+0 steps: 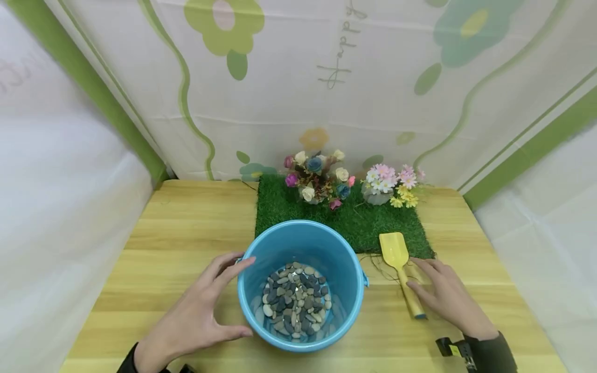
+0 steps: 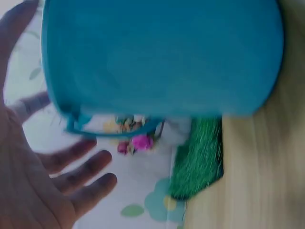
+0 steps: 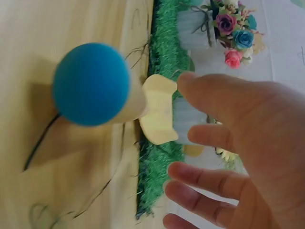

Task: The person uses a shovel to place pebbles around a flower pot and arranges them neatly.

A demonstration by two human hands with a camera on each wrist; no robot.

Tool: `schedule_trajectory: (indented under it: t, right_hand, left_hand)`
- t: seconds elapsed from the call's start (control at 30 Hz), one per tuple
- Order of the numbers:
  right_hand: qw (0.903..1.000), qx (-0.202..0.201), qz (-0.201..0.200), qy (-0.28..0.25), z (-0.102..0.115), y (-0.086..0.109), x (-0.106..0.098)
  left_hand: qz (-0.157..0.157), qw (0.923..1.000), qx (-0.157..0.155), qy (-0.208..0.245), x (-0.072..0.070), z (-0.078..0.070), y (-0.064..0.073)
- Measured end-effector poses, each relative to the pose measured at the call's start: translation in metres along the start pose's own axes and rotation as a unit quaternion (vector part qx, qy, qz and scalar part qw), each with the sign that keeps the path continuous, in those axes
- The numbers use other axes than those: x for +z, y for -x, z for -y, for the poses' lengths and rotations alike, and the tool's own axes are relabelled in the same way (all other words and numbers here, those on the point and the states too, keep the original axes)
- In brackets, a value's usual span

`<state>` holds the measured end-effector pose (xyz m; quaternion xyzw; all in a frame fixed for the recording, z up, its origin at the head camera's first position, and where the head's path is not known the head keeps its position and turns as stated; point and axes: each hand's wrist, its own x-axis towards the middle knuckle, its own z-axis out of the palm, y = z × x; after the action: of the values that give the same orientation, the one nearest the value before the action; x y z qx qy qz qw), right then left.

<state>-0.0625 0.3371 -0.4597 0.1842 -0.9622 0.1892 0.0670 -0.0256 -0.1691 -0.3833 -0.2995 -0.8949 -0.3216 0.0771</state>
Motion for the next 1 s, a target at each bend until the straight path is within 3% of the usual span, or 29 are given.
schedule_trajectory:
  t: [0.13, 0.33, 0.43, 0.57, 0.8, 1.0]
  right_hand:
    - [0.9997, 0.023, -0.004, 0.002, -0.003, 0.005, 0.002]
    - [0.9973, 0.066, 0.030, 0.001, -0.001, 0.004, 0.009]
    - [0.9962, 0.077, 0.038, -0.009, 0.002, 0.001, 0.013]
    - [0.9956, 0.083, 0.041, -0.015, 0.007, -0.005, 0.021]
    - [0.9971, 0.073, 0.019, 0.003, 0.008, -0.010, 0.034]
    - [0.9972, 0.074, -0.002, -0.007, 0.006, -0.008, 0.036]
  left_hand:
    - [0.006, 0.9981, -0.062, 0.000, 0.006, -0.009, 0.003]
    - [0.010, 0.9944, -0.105, 0.003, 0.009, -0.014, 0.007]
    - [0.022, 0.9936, -0.109, 0.018, 0.014, -0.016, 0.006]
    - [0.025, 0.9946, -0.086, 0.053, 0.021, -0.014, 0.004]
    - [-0.019, 0.9934, -0.063, 0.094, 0.035, -0.010, 0.004]
    - [-0.027, 0.9885, -0.081, 0.124, 0.042, -0.010, 0.008]
